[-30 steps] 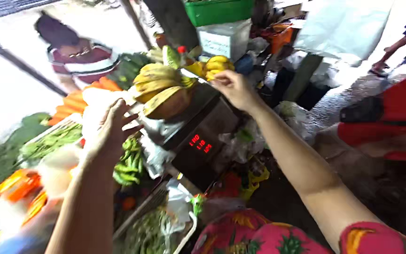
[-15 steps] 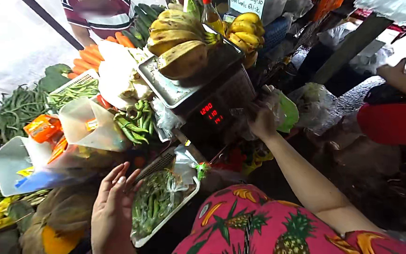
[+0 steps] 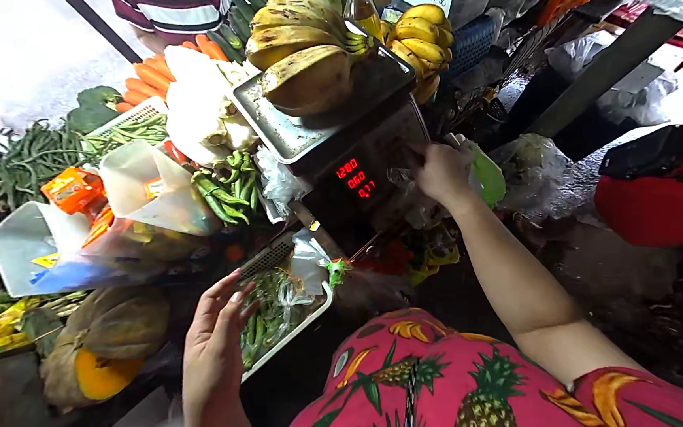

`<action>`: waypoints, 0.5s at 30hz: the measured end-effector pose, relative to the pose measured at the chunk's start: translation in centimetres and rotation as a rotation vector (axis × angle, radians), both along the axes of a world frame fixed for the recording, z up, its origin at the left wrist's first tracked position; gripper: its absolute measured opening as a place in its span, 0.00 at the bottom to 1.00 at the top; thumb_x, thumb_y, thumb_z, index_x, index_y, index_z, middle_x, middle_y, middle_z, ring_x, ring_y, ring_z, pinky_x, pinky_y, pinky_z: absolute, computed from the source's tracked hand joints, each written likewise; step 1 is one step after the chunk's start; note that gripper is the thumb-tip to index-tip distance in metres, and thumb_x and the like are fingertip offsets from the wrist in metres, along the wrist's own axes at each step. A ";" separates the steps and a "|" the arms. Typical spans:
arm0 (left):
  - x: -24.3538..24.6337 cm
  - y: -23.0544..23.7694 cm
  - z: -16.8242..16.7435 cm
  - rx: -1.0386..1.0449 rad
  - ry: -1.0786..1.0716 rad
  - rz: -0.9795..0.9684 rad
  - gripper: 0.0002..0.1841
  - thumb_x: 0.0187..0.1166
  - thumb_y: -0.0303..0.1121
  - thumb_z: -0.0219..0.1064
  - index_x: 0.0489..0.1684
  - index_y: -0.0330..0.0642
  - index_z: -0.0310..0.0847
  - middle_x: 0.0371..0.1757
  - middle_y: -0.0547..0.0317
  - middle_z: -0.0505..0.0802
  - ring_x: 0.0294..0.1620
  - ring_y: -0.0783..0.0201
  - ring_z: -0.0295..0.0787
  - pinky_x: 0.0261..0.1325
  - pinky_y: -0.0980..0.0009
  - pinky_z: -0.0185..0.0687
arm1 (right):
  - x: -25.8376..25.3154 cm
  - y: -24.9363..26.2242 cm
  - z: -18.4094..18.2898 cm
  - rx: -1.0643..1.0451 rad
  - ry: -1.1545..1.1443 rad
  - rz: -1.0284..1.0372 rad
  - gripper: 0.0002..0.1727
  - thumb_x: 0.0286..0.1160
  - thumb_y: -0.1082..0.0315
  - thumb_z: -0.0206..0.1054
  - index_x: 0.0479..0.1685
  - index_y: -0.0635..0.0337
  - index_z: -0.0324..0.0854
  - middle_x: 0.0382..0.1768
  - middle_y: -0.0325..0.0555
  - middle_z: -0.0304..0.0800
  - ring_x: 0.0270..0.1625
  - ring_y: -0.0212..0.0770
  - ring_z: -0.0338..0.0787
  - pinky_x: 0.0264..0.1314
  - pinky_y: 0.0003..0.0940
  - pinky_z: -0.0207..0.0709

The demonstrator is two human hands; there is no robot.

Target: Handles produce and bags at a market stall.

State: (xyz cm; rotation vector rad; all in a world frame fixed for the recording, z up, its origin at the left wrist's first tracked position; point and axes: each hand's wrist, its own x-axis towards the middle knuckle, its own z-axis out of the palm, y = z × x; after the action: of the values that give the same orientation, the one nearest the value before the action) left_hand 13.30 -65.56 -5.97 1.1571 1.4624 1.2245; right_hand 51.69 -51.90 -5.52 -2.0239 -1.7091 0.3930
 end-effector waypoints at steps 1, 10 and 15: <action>0.3 0.0 -0.1 -0.014 0.005 -0.018 0.21 0.83 0.39 0.57 0.71 0.40 0.75 0.70 0.59 0.86 0.64 0.63 0.88 0.60 0.65 0.89 | 0.0 -0.8 -0.6 0.100 0.029 0.019 0.21 0.89 0.56 0.57 0.75 0.42 0.84 0.54 0.53 0.96 0.56 0.58 0.94 0.58 0.65 0.81; 6.9 0.7 -1.5 0.041 0.247 -0.496 0.13 0.82 0.36 0.65 0.57 0.40 0.84 0.54 0.62 0.94 0.45 0.70 0.93 0.46 0.73 0.90 | 4.0 -10.3 -7.6 0.091 0.165 -0.197 0.15 0.84 0.59 0.65 0.48 0.61 0.92 0.30 0.54 0.91 0.31 0.53 0.90 0.37 0.57 0.82; 10.8 0.8 -2.4 0.051 0.277 -0.666 0.15 0.82 0.37 0.66 0.61 0.40 0.83 0.57 0.61 0.93 0.48 0.70 0.93 0.47 0.73 0.91 | 7.8 -10.3 -12.4 -0.492 0.257 -0.370 0.26 0.84 0.50 0.66 0.69 0.60 0.82 0.62 0.64 0.90 0.68 0.67 0.87 0.70 0.72 0.73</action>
State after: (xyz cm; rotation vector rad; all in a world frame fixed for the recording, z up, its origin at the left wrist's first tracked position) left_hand 24.12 -64.78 -8.32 1.7205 1.0876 0.6572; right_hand 59.48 -62.24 -17.95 -2.4367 -1.1237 0.9689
